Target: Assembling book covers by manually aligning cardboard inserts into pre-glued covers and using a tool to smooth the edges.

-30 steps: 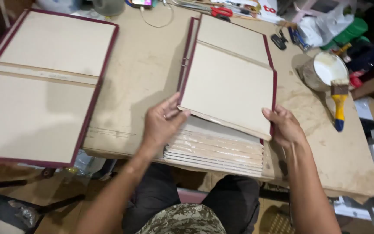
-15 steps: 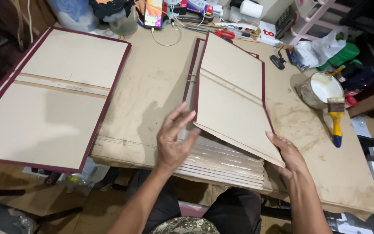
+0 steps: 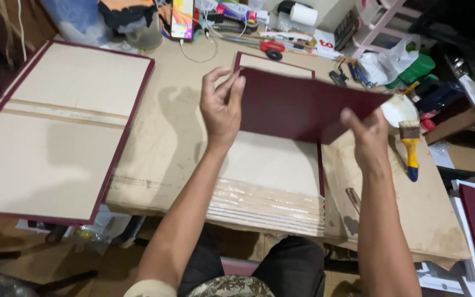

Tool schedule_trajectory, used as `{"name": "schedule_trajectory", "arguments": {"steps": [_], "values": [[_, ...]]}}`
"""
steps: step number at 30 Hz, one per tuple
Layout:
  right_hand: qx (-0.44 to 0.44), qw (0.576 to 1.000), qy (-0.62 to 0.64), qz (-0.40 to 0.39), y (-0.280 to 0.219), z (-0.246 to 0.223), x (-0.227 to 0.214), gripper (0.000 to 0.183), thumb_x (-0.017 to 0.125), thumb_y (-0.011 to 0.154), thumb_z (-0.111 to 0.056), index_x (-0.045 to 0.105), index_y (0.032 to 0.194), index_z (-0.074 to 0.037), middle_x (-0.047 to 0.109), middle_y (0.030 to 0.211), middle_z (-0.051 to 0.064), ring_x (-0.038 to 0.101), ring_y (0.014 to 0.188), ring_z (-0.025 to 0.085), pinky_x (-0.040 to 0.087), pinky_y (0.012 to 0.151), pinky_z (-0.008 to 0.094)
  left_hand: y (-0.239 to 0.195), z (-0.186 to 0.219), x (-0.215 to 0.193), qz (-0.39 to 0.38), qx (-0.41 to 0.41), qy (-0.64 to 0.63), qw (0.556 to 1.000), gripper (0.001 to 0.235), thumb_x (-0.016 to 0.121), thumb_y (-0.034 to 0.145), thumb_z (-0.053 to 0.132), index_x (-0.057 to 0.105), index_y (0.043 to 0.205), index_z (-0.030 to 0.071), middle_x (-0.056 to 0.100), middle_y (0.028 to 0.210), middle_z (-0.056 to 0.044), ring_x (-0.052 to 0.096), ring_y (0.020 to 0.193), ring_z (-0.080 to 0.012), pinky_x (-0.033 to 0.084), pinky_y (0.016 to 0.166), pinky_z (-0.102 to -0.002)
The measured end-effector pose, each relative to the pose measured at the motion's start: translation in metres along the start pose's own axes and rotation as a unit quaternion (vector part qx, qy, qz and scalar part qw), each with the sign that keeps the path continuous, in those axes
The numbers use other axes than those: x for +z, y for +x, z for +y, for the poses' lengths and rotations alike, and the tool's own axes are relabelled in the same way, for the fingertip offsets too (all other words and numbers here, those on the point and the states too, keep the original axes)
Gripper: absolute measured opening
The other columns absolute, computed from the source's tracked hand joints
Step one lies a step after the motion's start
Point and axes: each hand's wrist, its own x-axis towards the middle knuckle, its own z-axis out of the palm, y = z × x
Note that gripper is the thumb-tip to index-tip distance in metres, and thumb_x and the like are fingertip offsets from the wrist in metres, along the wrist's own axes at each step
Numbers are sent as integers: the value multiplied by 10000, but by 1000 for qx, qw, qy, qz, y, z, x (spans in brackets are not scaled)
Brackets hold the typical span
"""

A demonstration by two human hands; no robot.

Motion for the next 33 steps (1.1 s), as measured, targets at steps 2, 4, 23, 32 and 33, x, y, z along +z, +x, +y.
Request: {"name": "schedule_trajectory", "arguments": {"steps": [2, 4, 23, 32, 33], "values": [[-1, 998, 60, 31, 16, -9, 28, 499, 726, 1022, -134, 493, 1458, -59, 564, 1389, 132, 567, 1282, 314, 530, 1066, 497, 3, -3, 7, 9, 5, 16, 1000, 246, 693, 1033, 127, 645, 1272, 96, 724, 1253, -84, 656, 1201, -223, 560, 1051, -377], [-1, 991, 120, 61, 22, -22, 48, 401, 727, 1053, -188, 552, 1406, -114, 629, 1323, 61, 628, 1219, 212, 571, 1063, 401, 6, 0, 12, 18, 9, 31, 999, 216, 675, 1041, 111, 679, 1256, 91, 734, 1249, -87, 632, 1223, -203, 549, 1075, -364], [45, 979, 185, 78, 11, -38, 55, 494, 824, 877, -379, 615, 1241, -119, 699, 1228, 23, 667, 1167, 157, 587, 1079, 311, 20, 3, -3, -26, -113, -17, 993, 335, 751, 939, 243, 729, 1195, 28, 776, 1113, -80, 716, 1035, -115, 586, 971, -232], [32, 982, 175, 67, 9, -37, 53, 473, 810, 900, -374, 612, 1245, -116, 696, 1236, 24, 661, 1175, 154, 570, 1087, 301, 33, -3, -8, -21, -349, -169, 922, 377, 895, 703, 374, 830, 990, 138, 770, 1197, -44, 578, 1274, -118, 300, 1197, -320], [32, 983, 165, 69, 8, -37, 52, 466, 804, 907, -374, 610, 1239, -112, 697, 1229, 24, 662, 1169, 152, 568, 1080, 296, 36, -3, -9, -20, -404, -154, 901, 421, 918, 607, 442, 841, 929, 183, 743, 1319, -68, 506, 1410, -141, 207, 1225, -326]]}}
